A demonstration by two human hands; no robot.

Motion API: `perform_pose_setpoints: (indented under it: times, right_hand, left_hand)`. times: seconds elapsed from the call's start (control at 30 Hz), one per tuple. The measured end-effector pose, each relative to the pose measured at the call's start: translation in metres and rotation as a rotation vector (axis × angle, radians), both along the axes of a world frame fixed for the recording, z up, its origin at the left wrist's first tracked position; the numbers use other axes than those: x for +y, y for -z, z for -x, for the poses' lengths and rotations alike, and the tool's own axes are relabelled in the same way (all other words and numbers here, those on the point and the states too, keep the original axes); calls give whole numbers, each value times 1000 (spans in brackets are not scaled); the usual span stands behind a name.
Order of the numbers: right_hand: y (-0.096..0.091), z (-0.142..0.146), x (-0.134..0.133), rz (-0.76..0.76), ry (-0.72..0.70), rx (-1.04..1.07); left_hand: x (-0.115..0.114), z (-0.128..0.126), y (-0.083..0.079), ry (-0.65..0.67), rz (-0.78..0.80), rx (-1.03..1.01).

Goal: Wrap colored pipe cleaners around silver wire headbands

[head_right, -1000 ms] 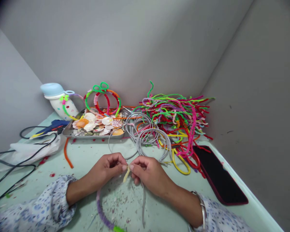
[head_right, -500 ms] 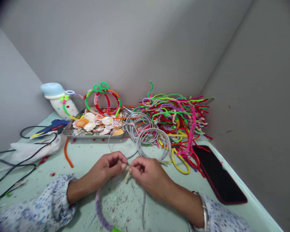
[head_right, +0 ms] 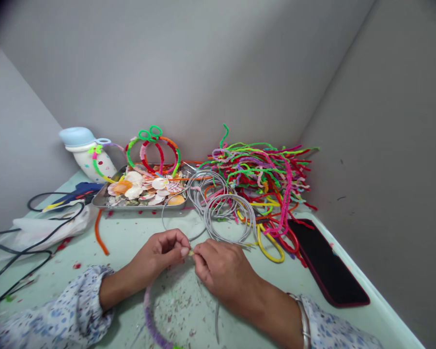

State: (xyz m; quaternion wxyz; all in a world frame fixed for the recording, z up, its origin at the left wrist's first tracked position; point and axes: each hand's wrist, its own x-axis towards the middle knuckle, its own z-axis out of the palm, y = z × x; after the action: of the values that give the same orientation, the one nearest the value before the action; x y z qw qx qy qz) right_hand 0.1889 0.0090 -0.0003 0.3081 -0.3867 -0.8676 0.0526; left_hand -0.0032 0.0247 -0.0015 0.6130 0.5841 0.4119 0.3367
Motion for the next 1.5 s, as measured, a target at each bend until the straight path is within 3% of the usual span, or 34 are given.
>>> perform_pose_setpoints:
  times: [0.17, 0.33, 0.4, 0.53, 0.63, 0.83, 1.5]
  right_hand:
    - [0, -2, 0, -63, -12, -43]
    - [-2, -3, -1, -5, 0, -11]
    - [-4, -3, -1, 116, 4, 66]
    - [-8, -7, 6, 557, 31, 333]
    - [-7, -10, 13, 701, 36, 476]
    - [-5, -9, 14, 528, -46, 396]
    - [0, -6, 6, 161, -46, 237]
  left_hand:
    - [-3, 0, -1, 11, -51, 54]
    - [-3, 1, -1, 8, -45, 66]
    - [-3, 1, -1, 2, -28, 68]
    - [0, 2, -4, -16, 22, 38]
    - [2, 2, -7, -48, 53, -5]
    - [3, 1, -11, -99, 73, -44]
    - [-1, -3, -5, -36, 118, -53]
